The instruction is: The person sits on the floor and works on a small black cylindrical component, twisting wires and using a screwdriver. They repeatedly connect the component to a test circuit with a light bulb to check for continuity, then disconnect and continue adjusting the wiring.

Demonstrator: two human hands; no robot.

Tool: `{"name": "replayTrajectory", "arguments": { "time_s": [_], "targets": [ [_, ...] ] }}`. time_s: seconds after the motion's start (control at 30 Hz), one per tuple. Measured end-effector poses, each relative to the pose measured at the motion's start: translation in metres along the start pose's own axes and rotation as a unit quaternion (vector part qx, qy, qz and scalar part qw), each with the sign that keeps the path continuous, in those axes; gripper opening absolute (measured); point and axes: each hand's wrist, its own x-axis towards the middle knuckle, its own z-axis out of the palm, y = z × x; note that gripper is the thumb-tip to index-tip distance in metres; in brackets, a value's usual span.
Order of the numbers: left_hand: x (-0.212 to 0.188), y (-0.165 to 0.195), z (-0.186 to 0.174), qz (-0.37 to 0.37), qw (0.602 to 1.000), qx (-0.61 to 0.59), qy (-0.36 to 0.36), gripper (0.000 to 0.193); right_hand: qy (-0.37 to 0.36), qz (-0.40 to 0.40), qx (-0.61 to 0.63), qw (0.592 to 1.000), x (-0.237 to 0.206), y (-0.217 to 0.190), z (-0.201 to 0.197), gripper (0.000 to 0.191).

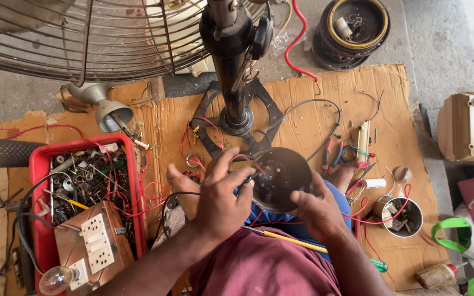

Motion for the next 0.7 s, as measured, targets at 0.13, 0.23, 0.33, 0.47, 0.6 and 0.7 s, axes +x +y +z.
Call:
{"name": "replayTrajectory", "arguments": {
  "time_s": [0.13, 0.23, 0.33, 0.47, 0.6, 0.7],
  "targets": [
    [-0.016, -0.011, -0.01, -0.117, 0.986, -0.116, -0.007, 0.022, -0.022, 0.003, 0.017, 1.0, -0.001, -0.002, 0.003, 0.087],
    [-0.022, -0.031, -0.007, -0.25, 0.917, -0.31, 0.037, 0.021, -0.06, 0.012, 0.056, 0.997, -0.002, -0.003, 0.004, 0.082],
    [-0.031, -0.053, -0.008, -0.329, 0.827, -0.453, 0.061, 0.019, -0.066, 0.043, 0.09, 0.993, -0.002, -0.001, 0.002, 0.076],
    [-0.049, -0.077, -0.004, -0.373, 0.706, -0.599, 0.063, 0.021, -0.076, 0.063, 0.106, 0.989, -0.003, 0.005, -0.003, 0.066],
    [-0.063, -0.102, 0.01, -0.356, 0.631, -0.686, 0.068, 0.02, -0.067, 0.076, 0.14, 0.985, -0.005, 0.011, -0.005, 0.053],
    [-0.07, -0.117, 0.024, -0.362, 0.558, -0.741, 0.094, 0.02, -0.069, 0.074, 0.135, 0.986, -0.005, 0.012, -0.003, 0.055]
  ]
}}
